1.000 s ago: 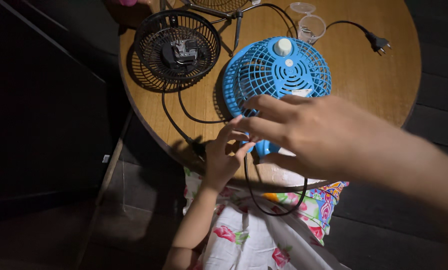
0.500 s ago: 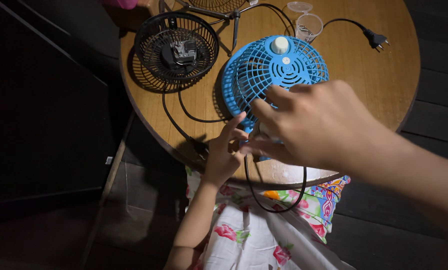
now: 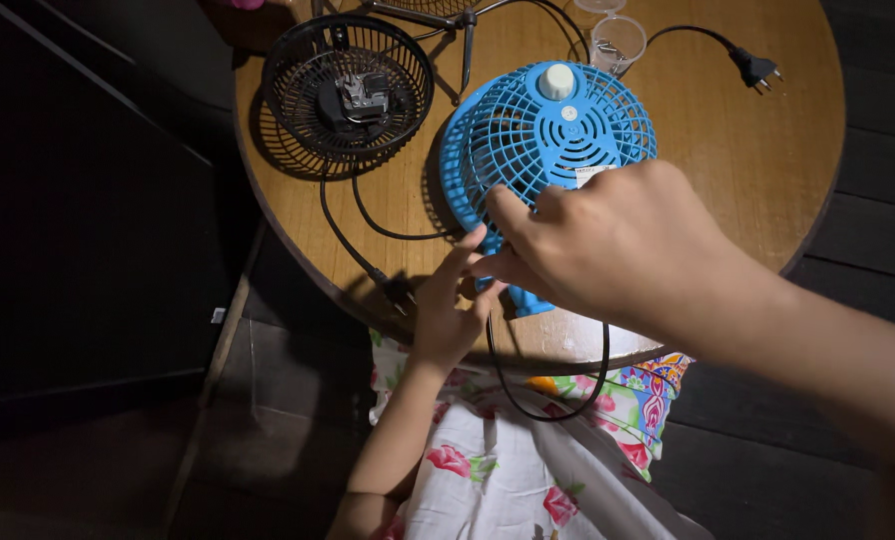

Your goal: The person reassembles a blue electric fan on a round wooden table. They attach the front grille to the fan body, then use a screwdriver to tighten multiple screws around the base and neck of the fan, securing the components together.

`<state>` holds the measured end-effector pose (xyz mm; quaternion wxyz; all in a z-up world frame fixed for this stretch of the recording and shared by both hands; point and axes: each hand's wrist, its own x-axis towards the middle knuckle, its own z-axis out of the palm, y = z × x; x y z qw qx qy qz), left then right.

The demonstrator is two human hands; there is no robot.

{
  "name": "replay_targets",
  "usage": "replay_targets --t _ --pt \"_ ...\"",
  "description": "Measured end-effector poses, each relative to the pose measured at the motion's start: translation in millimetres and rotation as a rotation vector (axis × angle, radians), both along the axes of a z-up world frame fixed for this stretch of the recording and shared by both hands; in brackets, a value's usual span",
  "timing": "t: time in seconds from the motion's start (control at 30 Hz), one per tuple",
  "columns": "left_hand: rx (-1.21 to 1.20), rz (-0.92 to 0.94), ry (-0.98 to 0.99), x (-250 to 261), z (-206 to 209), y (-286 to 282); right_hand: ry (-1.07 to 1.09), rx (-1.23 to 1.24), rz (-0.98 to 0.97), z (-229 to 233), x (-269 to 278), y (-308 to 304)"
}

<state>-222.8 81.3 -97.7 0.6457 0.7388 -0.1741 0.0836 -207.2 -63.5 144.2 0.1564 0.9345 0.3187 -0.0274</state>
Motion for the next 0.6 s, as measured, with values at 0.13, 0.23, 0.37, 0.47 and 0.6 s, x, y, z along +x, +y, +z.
replay_targets --t 0.13,0.23,0.37,0.47,0.6 --pt "-0.074 -0.043 -0.034 2.0 -5.2 0.3 -0.076 0.308 0.210 5.0 -7.2 -13.6" --pt "-0.049 -0.041 -0.098 1.7 -4.4 1.4 -0.026 0.338 0.311 7.0 -5.7 -22.8" --pt "-0.049 0.004 -0.082 2.6 1.2 -1.3 0.097 0.311 0.247 7.1 -8.8 -23.0" --pt "-0.071 0.024 -0.142 3.4 1.3 -6.1 0.046 0.167 0.142 3.5 -15.9 -16.2" --pt "-0.080 0.009 -0.085 5.4 -3.2 -3.4 0.049 0.093 0.103 2.2 -19.0 -14.2"
